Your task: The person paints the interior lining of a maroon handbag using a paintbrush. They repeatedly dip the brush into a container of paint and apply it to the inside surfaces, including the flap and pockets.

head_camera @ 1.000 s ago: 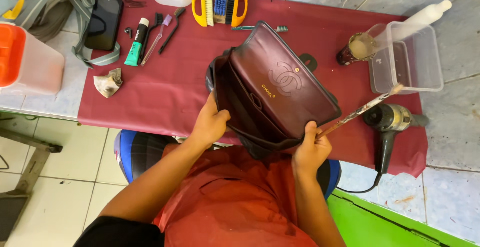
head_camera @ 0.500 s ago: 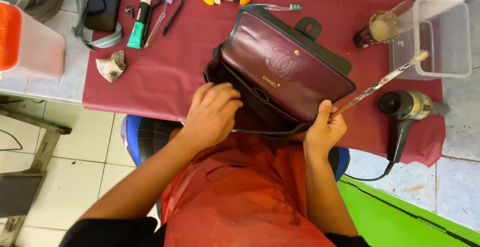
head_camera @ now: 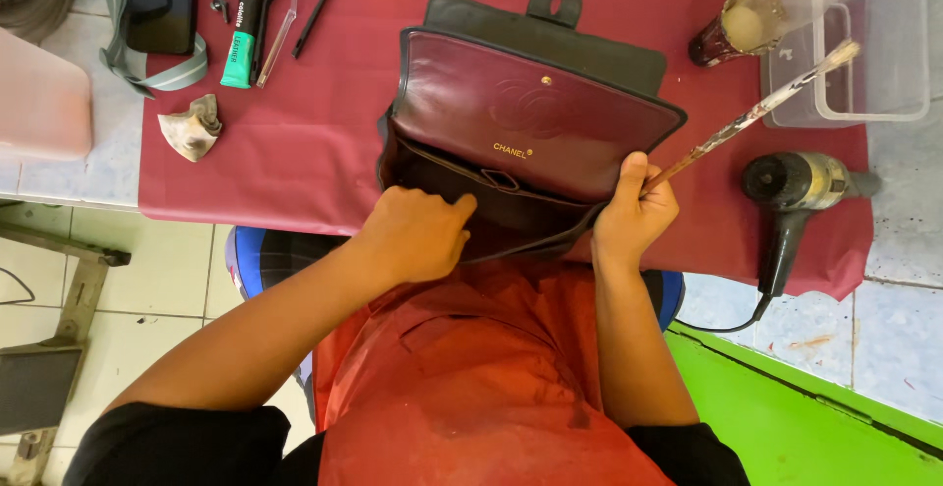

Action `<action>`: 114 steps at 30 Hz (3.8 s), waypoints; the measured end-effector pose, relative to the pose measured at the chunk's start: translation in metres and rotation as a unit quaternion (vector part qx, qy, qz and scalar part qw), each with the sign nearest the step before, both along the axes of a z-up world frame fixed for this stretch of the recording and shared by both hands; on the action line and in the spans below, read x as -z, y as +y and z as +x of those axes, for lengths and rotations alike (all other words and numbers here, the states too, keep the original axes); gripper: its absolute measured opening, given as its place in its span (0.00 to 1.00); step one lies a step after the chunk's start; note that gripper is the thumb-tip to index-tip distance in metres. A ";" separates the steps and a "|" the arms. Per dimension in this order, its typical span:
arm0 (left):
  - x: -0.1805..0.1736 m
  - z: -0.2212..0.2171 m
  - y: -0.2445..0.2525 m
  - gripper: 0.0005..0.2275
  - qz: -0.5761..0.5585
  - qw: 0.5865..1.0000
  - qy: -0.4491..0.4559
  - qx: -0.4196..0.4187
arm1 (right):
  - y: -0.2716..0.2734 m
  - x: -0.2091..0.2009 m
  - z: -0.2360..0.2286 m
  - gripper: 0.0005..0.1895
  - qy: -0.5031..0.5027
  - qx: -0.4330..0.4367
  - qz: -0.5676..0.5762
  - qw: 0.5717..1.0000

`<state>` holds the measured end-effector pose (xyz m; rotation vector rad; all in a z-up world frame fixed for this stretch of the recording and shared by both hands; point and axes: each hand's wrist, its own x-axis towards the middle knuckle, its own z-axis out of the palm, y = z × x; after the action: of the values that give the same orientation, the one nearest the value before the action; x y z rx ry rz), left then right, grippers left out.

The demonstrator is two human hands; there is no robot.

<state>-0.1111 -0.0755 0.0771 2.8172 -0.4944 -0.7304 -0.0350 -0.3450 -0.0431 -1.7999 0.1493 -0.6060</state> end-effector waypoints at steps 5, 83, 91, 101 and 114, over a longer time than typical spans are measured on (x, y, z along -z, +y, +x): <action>-0.031 0.006 -0.003 0.31 -0.023 0.998 0.048 -0.028 | 0.000 -0.004 -0.001 0.22 -0.013 -0.014 -0.006 1.000; -0.003 0.006 0.060 0.33 -0.322 0.938 -0.125 -0.035 | 0.007 -0.047 -0.072 0.27 0.168 -0.174 0.025 0.970; -0.004 0.009 0.061 0.34 -0.327 0.937 -0.112 -0.039 | 0.003 -0.042 -0.070 0.25 0.160 -0.188 0.069 0.967; -0.005 0.019 0.065 0.39 -0.301 0.950 -0.073 -0.049 | -0.049 -0.081 -0.059 0.25 0.073 -0.198 0.194 0.958; 0.014 0.018 0.069 0.41 -0.277 0.952 -0.085 -0.099 | -0.134 -0.167 0.041 0.21 -0.093 0.034 -0.002 0.995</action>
<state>-0.0927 -0.0067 0.0628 2.3575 -0.3628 -0.2527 0.0061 -0.4795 0.1237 -1.7370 0.0833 -0.8203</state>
